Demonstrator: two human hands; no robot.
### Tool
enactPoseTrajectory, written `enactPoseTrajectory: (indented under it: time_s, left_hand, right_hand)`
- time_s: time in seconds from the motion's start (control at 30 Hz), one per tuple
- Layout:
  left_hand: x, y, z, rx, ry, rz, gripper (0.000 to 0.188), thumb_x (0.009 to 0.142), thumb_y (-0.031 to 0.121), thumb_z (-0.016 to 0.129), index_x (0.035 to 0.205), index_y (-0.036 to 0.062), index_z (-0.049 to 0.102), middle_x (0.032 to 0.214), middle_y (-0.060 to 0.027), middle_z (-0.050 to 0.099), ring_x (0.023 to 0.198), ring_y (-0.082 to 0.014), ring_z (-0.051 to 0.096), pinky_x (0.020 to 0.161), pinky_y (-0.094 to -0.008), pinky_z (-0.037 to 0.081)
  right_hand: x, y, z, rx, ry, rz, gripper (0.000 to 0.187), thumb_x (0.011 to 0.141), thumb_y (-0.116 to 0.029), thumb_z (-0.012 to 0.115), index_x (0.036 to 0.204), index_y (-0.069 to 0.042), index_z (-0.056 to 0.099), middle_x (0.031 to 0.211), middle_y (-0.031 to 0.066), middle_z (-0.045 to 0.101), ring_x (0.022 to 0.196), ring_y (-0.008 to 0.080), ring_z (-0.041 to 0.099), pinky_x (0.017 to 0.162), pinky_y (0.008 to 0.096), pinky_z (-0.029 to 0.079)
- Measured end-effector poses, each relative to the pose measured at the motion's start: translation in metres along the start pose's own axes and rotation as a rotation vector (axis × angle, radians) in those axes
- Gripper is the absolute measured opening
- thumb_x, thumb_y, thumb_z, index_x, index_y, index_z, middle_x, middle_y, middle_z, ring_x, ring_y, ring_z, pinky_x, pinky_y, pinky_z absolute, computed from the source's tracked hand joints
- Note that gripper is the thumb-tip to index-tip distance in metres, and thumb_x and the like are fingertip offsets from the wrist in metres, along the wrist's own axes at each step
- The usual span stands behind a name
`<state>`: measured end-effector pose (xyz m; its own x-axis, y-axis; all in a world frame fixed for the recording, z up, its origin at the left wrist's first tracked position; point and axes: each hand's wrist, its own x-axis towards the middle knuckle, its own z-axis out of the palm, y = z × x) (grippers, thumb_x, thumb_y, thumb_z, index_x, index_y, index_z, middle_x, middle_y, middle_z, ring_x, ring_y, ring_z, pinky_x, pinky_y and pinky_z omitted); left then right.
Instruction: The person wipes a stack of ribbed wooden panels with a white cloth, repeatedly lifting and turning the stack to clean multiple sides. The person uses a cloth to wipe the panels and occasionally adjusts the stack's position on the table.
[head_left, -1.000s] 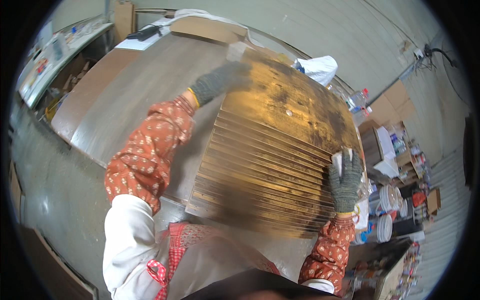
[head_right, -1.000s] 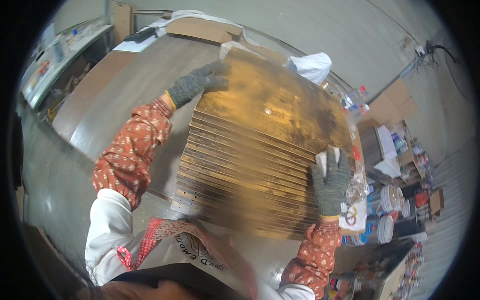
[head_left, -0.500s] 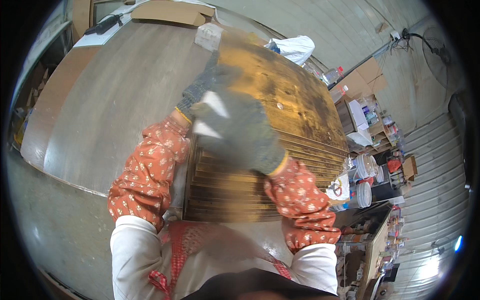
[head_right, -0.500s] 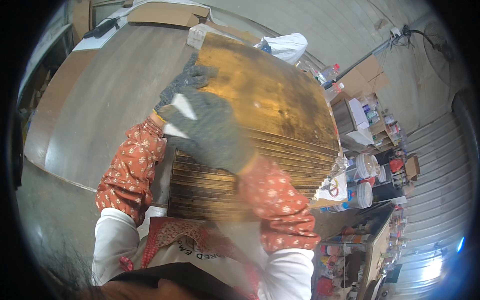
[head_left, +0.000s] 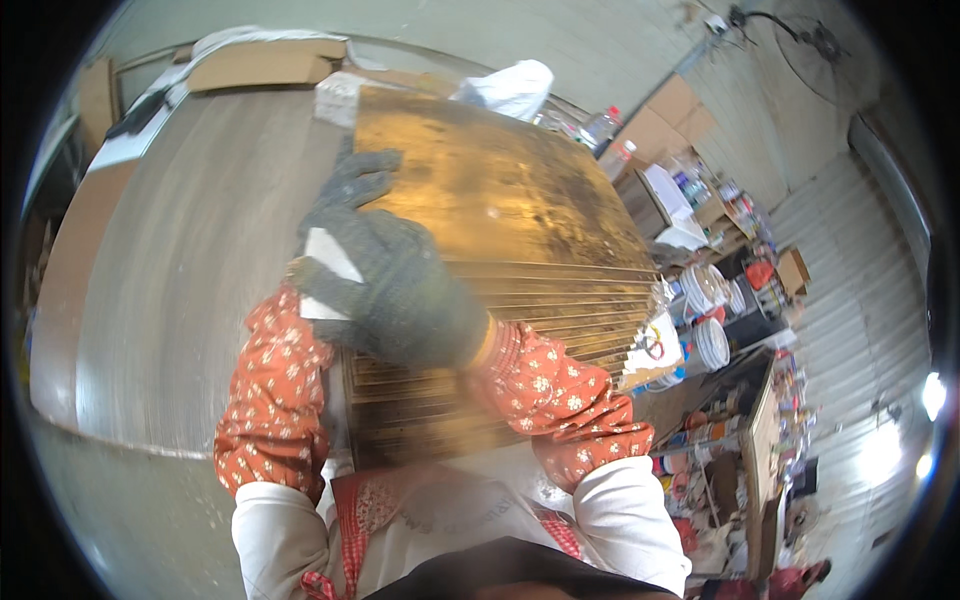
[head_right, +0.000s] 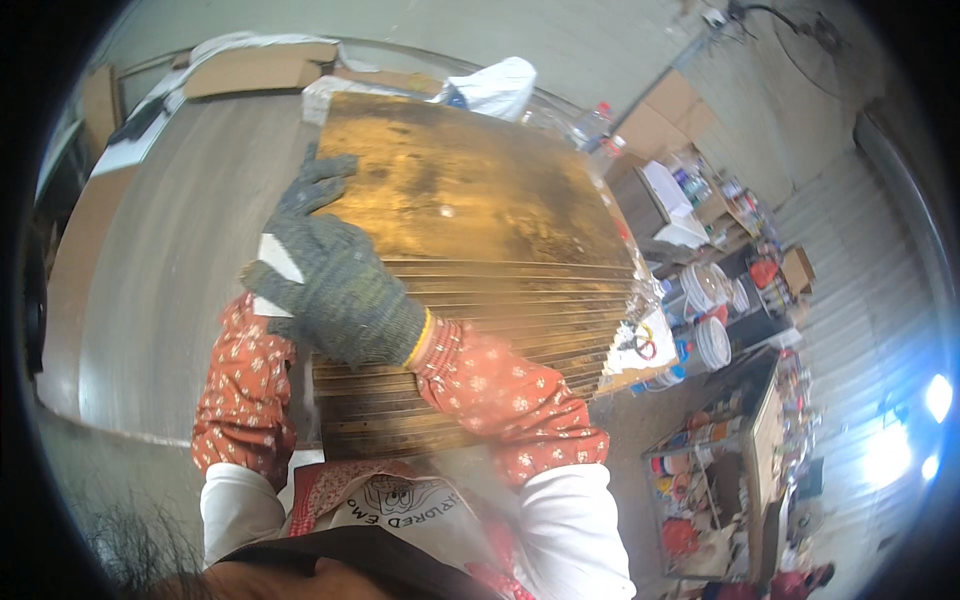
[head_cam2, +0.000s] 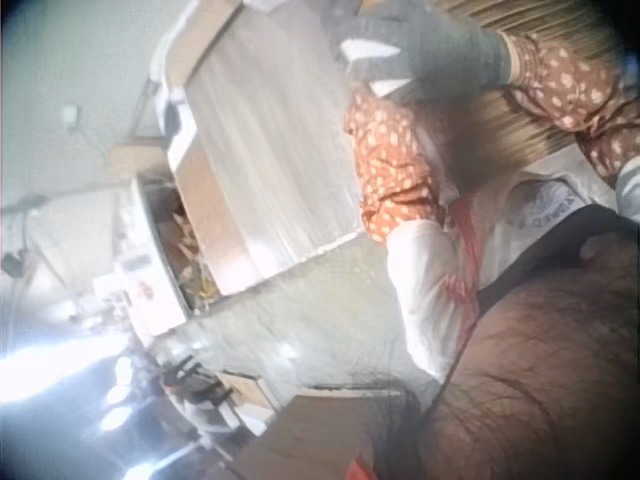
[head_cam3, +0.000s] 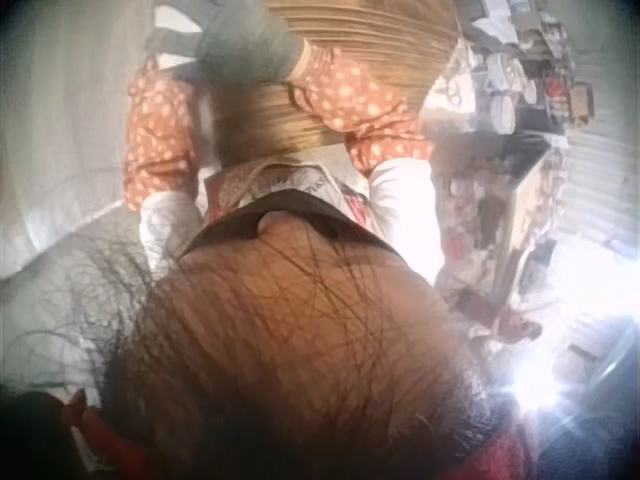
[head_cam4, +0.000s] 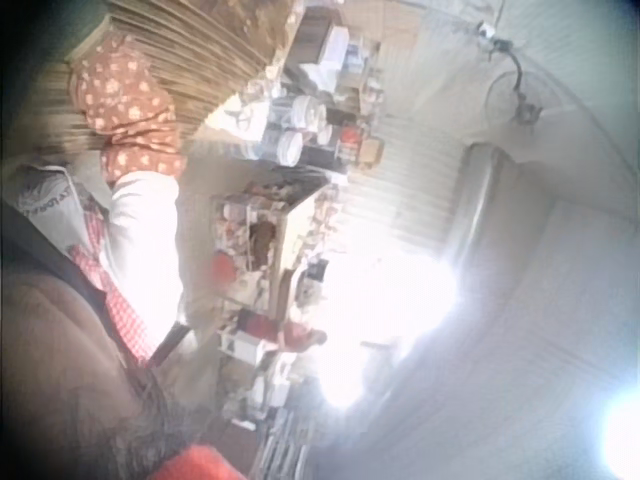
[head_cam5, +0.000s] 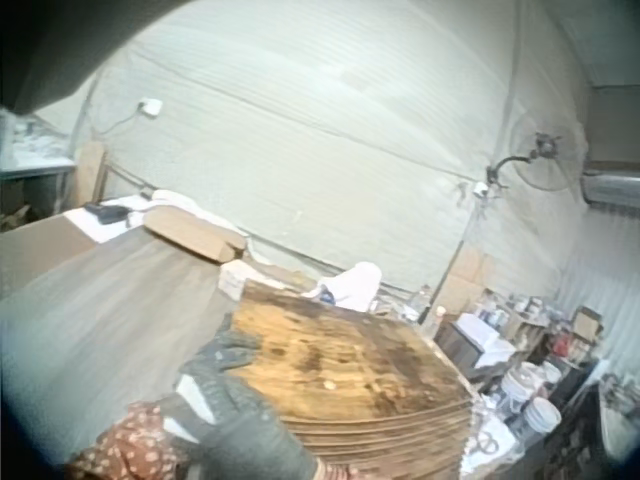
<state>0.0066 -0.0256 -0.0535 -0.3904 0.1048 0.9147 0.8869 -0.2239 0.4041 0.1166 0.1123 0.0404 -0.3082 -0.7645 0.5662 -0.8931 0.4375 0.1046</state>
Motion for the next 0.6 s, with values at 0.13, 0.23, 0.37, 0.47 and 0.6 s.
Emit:
enactPoseTrajectory:
  time_s: [0.13,0.23,0.37,0.47,0.6]
  left_hand:
    - [0.008,0.001,0.0,0.068,0.01,-0.246,0.024,0.1,0.02,0.046,0.114,0.0135,0.064,0.133,-0.0133,0.059,0.13,-0.0292,0.05,0.115,-0.0409,0.033]
    - [0.011,0.005,0.001,-0.059,0.038,-0.304,0.026,0.095,0.011,0.051,0.116,0.0064,0.066,0.131,-0.0097,0.059,0.127,-0.0237,0.05,0.112,-0.034,0.035]
    - [0.013,0.01,0.002,-0.263,0.145,-0.537,0.029,0.091,0.009,0.058,0.119,0.0038,0.066,0.13,-0.0084,0.059,0.123,-0.0208,0.051,0.11,-0.0311,0.037]
    - [0.013,0.01,0.003,-0.252,0.177,-0.615,0.031,0.09,0.01,0.06,0.119,0.0037,0.066,0.129,-0.0076,0.059,0.121,-0.0195,0.052,0.106,-0.0301,0.04]
    - [0.009,0.008,0.006,-0.167,0.142,-0.387,0.03,0.09,0.009,0.06,0.119,0.0034,0.066,0.128,-0.007,0.059,0.12,-0.0189,0.052,0.106,-0.0298,0.04]
  right_hand:
    - [-0.067,0.028,-0.042,-0.223,-0.035,0.23,0.042,0.081,-0.033,0.071,0.117,-0.014,0.062,0.122,0.0203,0.055,0.109,0.0381,0.055,0.092,0.0492,0.045]
    - [-0.148,0.06,-0.091,-0.491,-0.185,0.465,0.043,0.086,-0.03,0.069,0.122,-0.009,0.061,0.123,0.0207,0.057,0.111,0.0391,0.056,0.096,0.048,0.045]
    - [-0.232,0.102,-0.128,-0.576,0.133,0.861,0.048,0.094,-0.035,0.062,0.126,0.0,0.057,0.122,0.0237,0.056,0.113,0.0419,0.053,0.099,0.0471,0.042]
    - [-0.239,0.095,-0.129,-0.593,0.1,0.701,0.05,0.092,-0.036,0.064,0.128,-0.001,0.056,0.123,0.0232,0.055,0.111,0.041,0.054,0.098,0.0461,0.042]
    - [-0.164,0.042,-0.083,-0.333,-0.098,0.221,0.058,0.077,-0.033,0.077,0.129,-0.018,0.058,0.129,0.0167,0.054,0.116,0.0379,0.055,0.092,0.0508,0.047]
